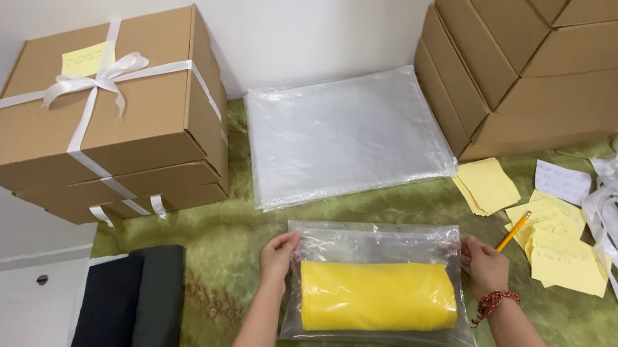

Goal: Writing notes, bagging fabric rolls, and packing them into cardboard boxes

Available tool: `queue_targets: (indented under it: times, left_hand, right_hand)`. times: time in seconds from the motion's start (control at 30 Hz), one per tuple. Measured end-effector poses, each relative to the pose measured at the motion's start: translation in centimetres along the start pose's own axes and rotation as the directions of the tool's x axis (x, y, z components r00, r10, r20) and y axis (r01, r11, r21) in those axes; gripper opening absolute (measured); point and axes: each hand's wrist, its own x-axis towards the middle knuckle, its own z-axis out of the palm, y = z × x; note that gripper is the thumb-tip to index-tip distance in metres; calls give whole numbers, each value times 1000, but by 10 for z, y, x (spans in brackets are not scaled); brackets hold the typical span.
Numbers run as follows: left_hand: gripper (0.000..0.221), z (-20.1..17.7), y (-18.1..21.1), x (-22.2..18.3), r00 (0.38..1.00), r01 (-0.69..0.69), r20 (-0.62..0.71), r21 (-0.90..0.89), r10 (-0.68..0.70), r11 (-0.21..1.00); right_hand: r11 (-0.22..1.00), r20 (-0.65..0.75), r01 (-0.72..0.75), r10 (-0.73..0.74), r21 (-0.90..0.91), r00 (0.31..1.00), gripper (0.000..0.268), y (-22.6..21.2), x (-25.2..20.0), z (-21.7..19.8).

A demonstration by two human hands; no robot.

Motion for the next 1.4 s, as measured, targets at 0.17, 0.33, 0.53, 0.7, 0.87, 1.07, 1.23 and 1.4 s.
queue_targets:
  times: [0.17,0.33,0.53,0.7,0.87,1.07,1.23,1.4]
  left_hand:
    - [28,2,-7,25,999,-9,32,-33,10,999]
    - [31,-6,3,42,1000,24,-2,-91,-24,996]
    - [15,13,54,-47,924,-330,-91,307,372,893]
    - [54,55,23,-130,557,-818,698,554,450,154]
    - [68,54,10,-124,596,-761,666,647,449,49]
    - [65,53,16,-128,611,-747,641,661,464,70]
    - [62,59,5,-119,506,-736,597,675,623,-49]
    - [59,63,3,-112,417,-647,529,744,739,-168]
  right_hand:
    - [986,94,2,13,-164,996,28,-38,-30,6]
    - [888,-2,2,-4,-461,1000,24,-6,-6,9]
    - [599,218,616,-603,-512,768,40,-61,-105,30]
    - [110,624,828,-605,-550,495,52,-26,-130,51]
    - [4,640,777,-564,-629,521,50,-13,-125,58]
    - [-83,675,753,-514,-653,529,54,0,-119,60]
    - [-132,698,745,-484,-654,527,58,-1,-113,63]
    - [-275,715,708,-535,-651,449,61,6,-104,65]
